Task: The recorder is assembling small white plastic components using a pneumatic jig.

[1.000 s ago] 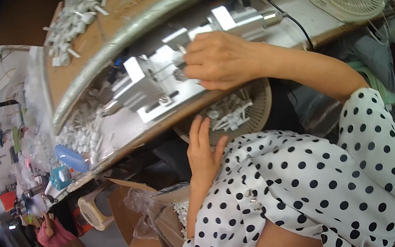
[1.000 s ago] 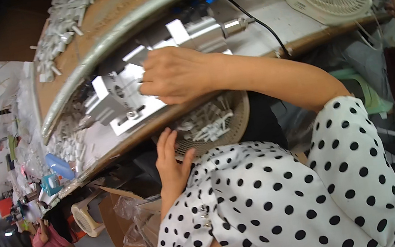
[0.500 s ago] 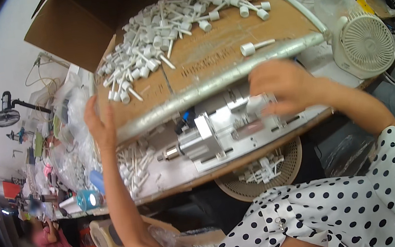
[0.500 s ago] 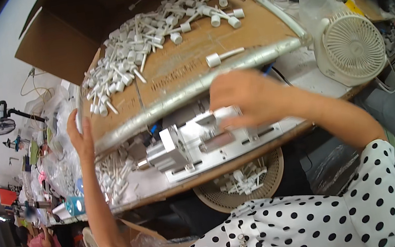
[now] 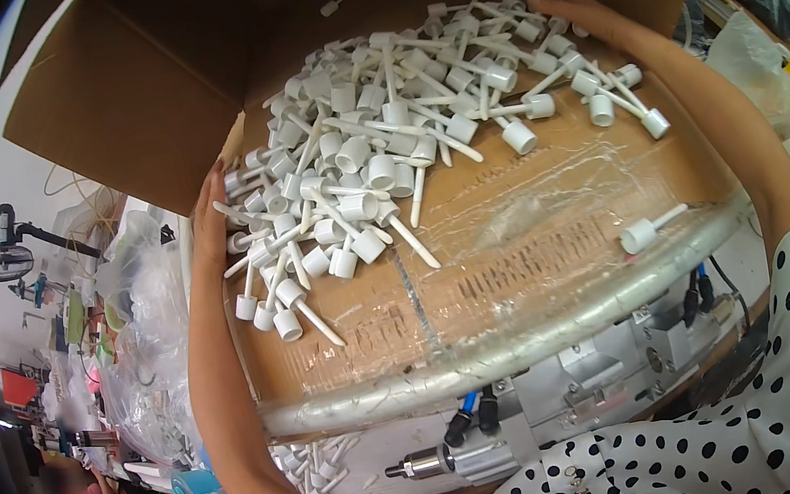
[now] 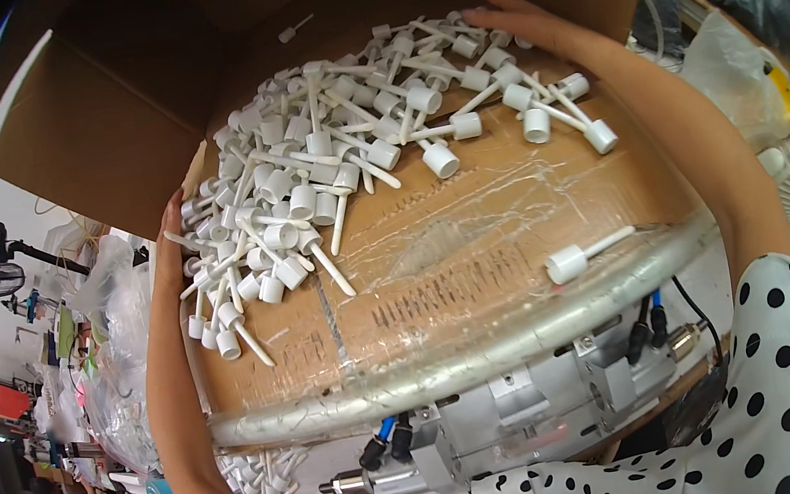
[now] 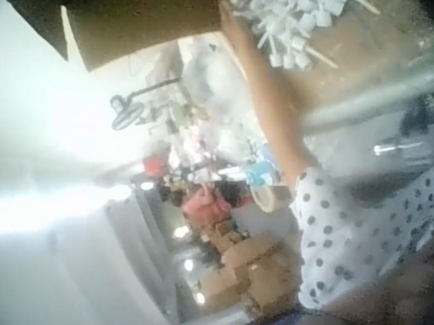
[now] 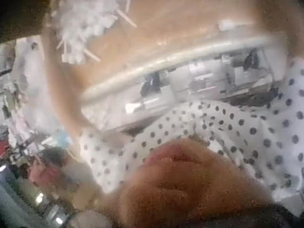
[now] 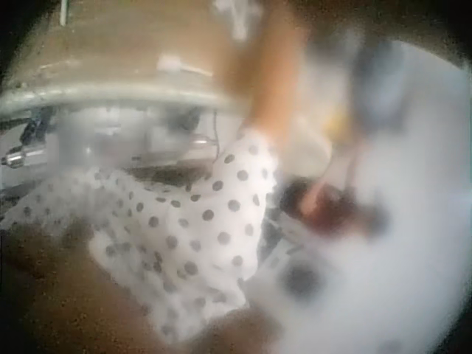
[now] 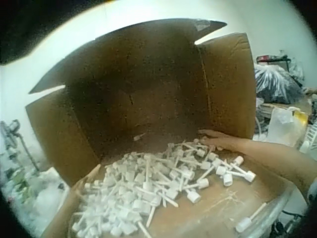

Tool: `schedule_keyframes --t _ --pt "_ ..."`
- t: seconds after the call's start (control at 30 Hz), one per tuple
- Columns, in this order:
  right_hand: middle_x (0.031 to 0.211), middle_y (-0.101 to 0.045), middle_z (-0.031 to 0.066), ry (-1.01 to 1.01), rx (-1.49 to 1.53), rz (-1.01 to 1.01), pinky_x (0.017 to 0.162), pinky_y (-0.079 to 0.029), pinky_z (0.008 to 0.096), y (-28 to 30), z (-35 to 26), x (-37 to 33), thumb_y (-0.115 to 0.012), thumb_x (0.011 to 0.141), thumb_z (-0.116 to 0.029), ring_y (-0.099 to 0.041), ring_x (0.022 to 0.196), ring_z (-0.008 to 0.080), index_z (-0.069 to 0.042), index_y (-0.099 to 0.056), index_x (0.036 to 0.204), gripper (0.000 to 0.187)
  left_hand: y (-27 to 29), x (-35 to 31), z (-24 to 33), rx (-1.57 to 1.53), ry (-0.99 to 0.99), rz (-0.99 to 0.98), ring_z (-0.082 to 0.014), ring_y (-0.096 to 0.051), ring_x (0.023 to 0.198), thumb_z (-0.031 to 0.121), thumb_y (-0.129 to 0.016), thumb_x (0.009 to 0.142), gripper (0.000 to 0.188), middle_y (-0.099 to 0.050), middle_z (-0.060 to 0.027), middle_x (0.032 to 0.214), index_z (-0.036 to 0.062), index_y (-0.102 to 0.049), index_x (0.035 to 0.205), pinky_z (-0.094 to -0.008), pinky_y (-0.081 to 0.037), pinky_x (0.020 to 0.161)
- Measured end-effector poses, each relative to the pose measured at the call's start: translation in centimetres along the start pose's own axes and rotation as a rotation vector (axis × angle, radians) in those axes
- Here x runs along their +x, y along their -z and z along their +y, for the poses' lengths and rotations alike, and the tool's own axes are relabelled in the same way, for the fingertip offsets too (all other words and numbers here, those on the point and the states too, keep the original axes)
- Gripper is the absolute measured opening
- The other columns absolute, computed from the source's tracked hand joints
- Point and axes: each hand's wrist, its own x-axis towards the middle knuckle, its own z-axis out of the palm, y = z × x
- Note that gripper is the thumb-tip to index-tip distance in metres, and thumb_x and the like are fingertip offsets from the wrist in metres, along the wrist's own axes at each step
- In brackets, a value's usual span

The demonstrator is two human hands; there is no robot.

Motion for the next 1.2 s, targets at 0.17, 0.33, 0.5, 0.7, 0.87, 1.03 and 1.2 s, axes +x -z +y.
schedule_keyframes --t 0.17,0.33,0.5,0.7,0.87,1.03,1.2 --pt "0.121 -0.054 0.0118 -0.069 -0.074 -0.218 0.098 -0.032 0.0328 0.5 -0.4 1.6 -0.058 0.079 -0.041 -0.046 0.116 0.0212 -0.013 -0.05 0.129 0.058 -1.4 -1.1 3.2 -0.148 0.118 -0.165 -0.0197 -0.05 0.111 0.039 -0.054 0.088 0.052 -0.058 -0.0117 0.118 0.0008 -0.055 0.123 -0.0281 -0.034 0.098" --pt "0.118 -0.054 0.0099 -0.066 -0.098 -0.296 0.095 -0.035 0.0293 0.2 -2.8 0.2 -0.06 0.077 -0.037 -0.049 0.108 0.0193 -0.008 -0.054 0.123 0.054 -1.9 -2.6 5.3 0.121 0.065 -0.112 -0.0202 -0.05 0.104 0.033 -0.062 0.079 0.051 -0.058 -0.0128 0.113 0.0006 -0.057 0.118 -0.0343 -0.04 0.089" --pt "0.112 -0.058 0.0095 -0.049 0.015 -0.387 0.091 -0.038 0.028 -1.7 -5.7 -3.1 -0.064 0.073 -0.038 -0.051 0.105 0.0174 -0.008 -0.06 0.115 0.052 -2.5 -4.7 7.7 0.141 -0.084 -0.086 -0.0186 -0.057 0.083 0.027 -0.063 0.078 0.035 -0.064 -0.0119 0.092 0.0028 -0.064 0.104 -0.0304 -0.044 0.079" --pt "0.098 -0.063 0.0062 0.094 0.043 -0.386 0.086 -0.04 0.0264 -1.6 -8.6 -3.1 -0.062 0.076 -0.039 -0.056 0.094 0.0144 -0.004 -0.065 0.101 0.043 -3.0 -6.6 11.3 0.064 0.048 -0.132 -0.0125 -0.055 0.074 0.025 -0.064 0.079 0.029 -0.064 -0.0086 0.078 -0.0027 -0.065 0.086 -0.0271 -0.043 0.067" --pt "0.092 -0.066 0.0036 0.254 -0.155 -0.028 0.081 -0.046 0.0282 -6.2 -8.9 6.9 -0.059 0.083 -0.036 -0.06 0.089 0.0121 -0.009 -0.066 0.097 0.031 -2.3 -5.2 8.2 0.342 -0.301 0.292 -0.0306 -0.052 0.095 0.026 -0.061 0.08 0.025 -0.063 -0.0126 0.091 0.0017 -0.066 0.083 -0.0382 -0.041 0.082" --pt "0.11 -0.063 0.0084 0.419 -0.8 -0.039 0.091 -0.043 0.0339 -16.9 -8.7 20.7 -0.052 0.087 -0.037 -0.058 0.104 0.022 -0.011 -0.061 0.112 0.037 -0.8 -4.5 4.5 0.406 0.032 0.225 -0.0334 -0.053 0.099 0.028 -0.059 0.079 0.024 -0.057 -0.0151 0.108 0.0087 -0.067 0.091 -0.0391 -0.042 0.085" --pt "0.114 -0.06 0.01 0.331 -0.683 -0.251 0.094 -0.041 0.0344 -22.3 -8.5 24.2 -0.05 0.087 -0.036 -0.055 0.108 0.0235 -0.011 -0.06 0.115 0.038 -1.0 -5.7 4.6 0.428 -0.006 0.146 -0.035 -0.056 0.094 0.023 -0.057 0.08 0.022 -0.057 -0.017 0.101 0.0057 -0.065 0.091 -0.0413 -0.043 0.08"
